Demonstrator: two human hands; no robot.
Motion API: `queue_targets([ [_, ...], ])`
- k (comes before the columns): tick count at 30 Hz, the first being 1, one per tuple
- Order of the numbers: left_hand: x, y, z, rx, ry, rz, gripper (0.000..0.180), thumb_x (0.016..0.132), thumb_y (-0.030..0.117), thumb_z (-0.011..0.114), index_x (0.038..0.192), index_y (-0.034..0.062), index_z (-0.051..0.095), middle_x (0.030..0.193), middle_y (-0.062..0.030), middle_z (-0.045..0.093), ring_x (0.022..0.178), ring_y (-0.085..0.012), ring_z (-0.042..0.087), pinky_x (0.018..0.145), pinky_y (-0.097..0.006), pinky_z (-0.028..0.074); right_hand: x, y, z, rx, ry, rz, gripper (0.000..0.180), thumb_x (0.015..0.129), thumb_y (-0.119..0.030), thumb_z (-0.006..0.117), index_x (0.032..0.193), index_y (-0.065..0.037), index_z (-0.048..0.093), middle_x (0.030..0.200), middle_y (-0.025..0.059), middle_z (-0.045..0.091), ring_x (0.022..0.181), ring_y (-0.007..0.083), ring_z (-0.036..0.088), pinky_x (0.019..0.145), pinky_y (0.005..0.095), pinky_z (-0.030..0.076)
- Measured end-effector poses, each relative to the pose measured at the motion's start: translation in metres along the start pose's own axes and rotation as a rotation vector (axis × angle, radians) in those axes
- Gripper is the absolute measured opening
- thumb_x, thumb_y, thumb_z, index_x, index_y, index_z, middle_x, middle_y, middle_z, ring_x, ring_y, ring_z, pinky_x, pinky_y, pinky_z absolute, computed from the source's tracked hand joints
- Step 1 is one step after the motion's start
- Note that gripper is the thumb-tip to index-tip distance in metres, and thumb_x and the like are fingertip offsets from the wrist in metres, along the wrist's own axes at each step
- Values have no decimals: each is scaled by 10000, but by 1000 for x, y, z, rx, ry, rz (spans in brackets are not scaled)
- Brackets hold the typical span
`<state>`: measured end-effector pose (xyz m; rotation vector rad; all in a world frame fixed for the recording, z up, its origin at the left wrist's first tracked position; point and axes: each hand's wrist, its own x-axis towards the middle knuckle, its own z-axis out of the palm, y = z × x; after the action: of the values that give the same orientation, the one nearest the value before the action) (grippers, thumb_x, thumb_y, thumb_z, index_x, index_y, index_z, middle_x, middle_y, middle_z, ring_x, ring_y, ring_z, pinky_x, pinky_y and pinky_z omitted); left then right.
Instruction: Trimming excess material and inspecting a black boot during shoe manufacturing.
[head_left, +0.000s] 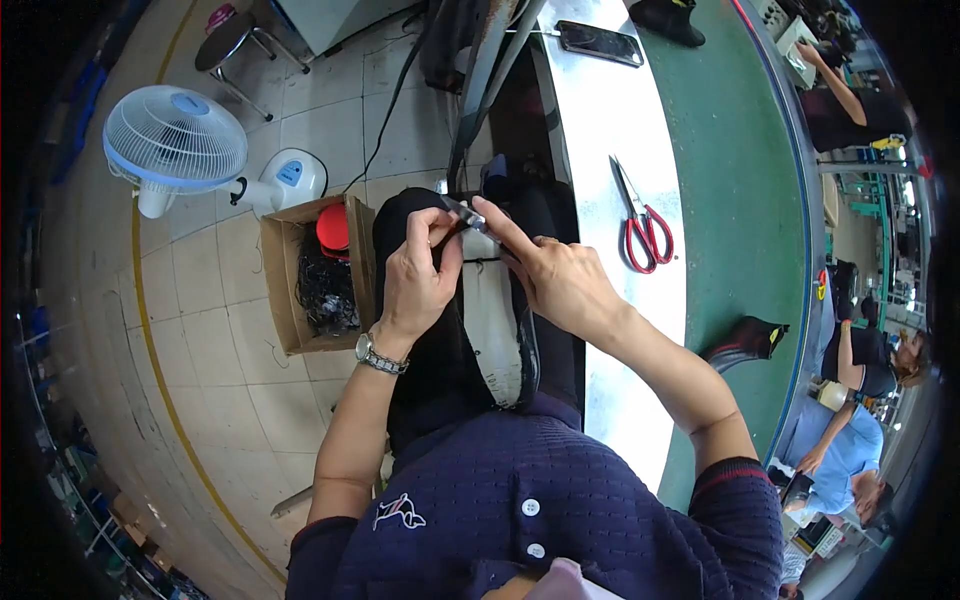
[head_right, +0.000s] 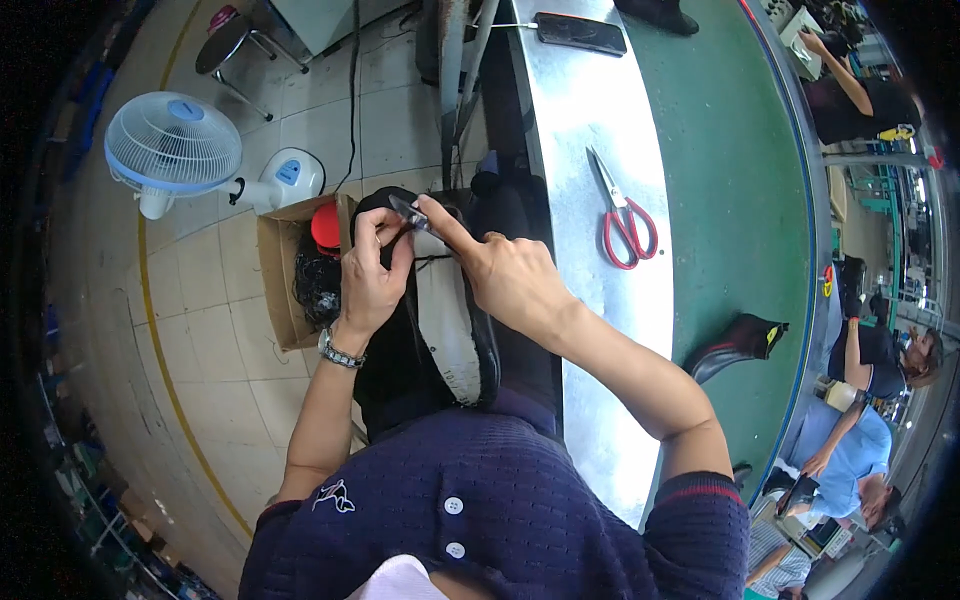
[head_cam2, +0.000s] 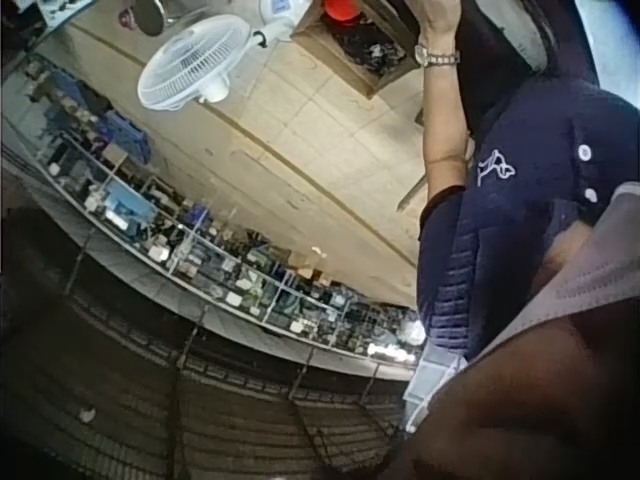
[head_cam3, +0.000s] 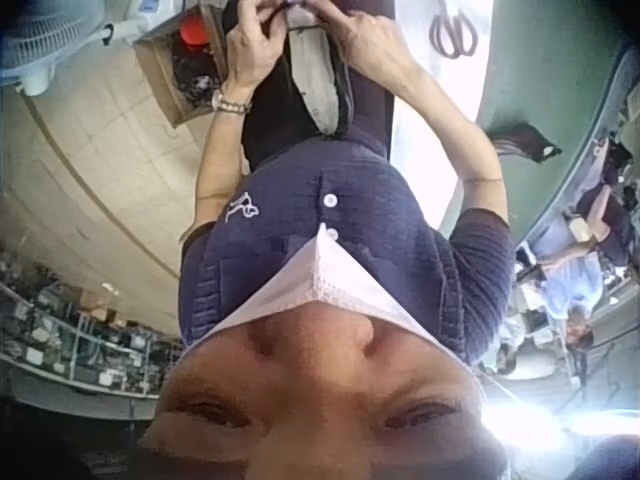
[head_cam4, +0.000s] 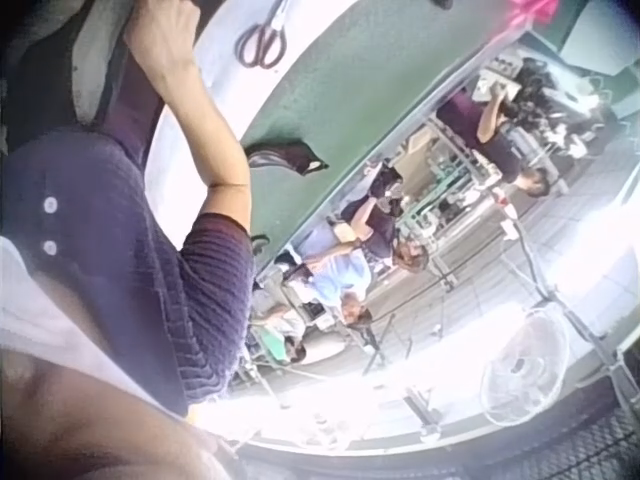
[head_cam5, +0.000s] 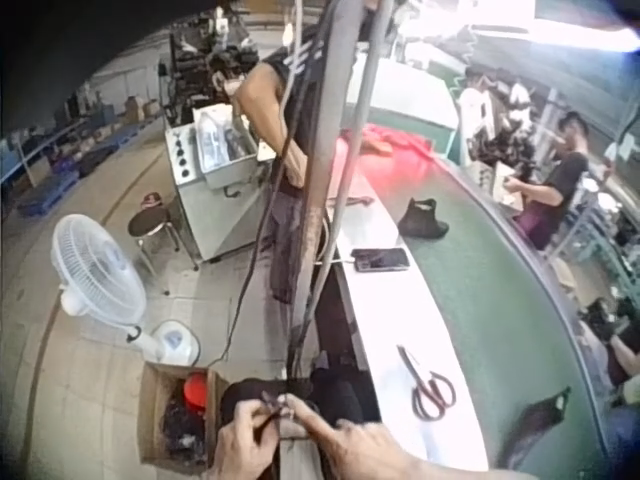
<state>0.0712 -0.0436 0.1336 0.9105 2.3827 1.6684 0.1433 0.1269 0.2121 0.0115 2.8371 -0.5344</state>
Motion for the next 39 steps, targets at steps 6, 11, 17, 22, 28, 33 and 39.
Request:
queue_targets([
  [6,3,6,-3,112,8,80,374,886,4,579,1250,16,496,1127,-172,670,935,-326,674,751,-385,528,-37,38,21,536,282,257,663,937,-103,568,1511,-164,244,736,151,679,644,276,689,623,377,535],
  [11,11,10,-3,219,-78,165,414,803,-56,585,1172,107,679,1186,-152,653,848,-284,679,748,-337,537,-77,116,82,179,373,500,654,897,-194,616,1482,-276,336,892,187,587,774,339,608,712,455,485],
  [17,8,9,-8,215,-100,140,419,825,-75,560,1191,96,670,1209,-148,646,822,-237,687,700,-311,532,-96,149,106,215,535,451,484,835,-171,703,1300,-167,569,1031,177,566,977,322,565,850,415,470],
  [22,12,11,-5,202,-113,102,395,851,-61,558,1198,94,664,1206,-156,645,858,-234,696,693,-305,533,-89,231,107,28,680,530,356,802,-119,706,1134,-31,610,1068,188,605,970,347,591,795,427,500],
  [28,-15,22,1,-7,-6,-125,449,949,161,575,1375,45,492,1244,-189,619,1096,-261,626,926,-310,466,-101,225,73,461,271,759,374,840,-209,692,1133,-1,586,768,86,648,695,200,630,639,320,492],
  [33,-54,28,8,-129,-26,-298,615,926,185,620,1435,-42,360,1406,-192,480,1284,-215,469,1075,-316,343,-140,121,47,1343,123,557,472,832,-279,735,1194,-30,562,812,-40,539,665,39,490,557,180,371],
  [39,-50,32,23,-131,41,-399,565,983,259,530,1420,-58,362,1350,-279,499,1238,-336,524,1003,-361,422,-152,16,33,1692,-411,334,860,695,-638,759,1277,-74,469,824,-62,432,667,28,440,573,154,352],
])
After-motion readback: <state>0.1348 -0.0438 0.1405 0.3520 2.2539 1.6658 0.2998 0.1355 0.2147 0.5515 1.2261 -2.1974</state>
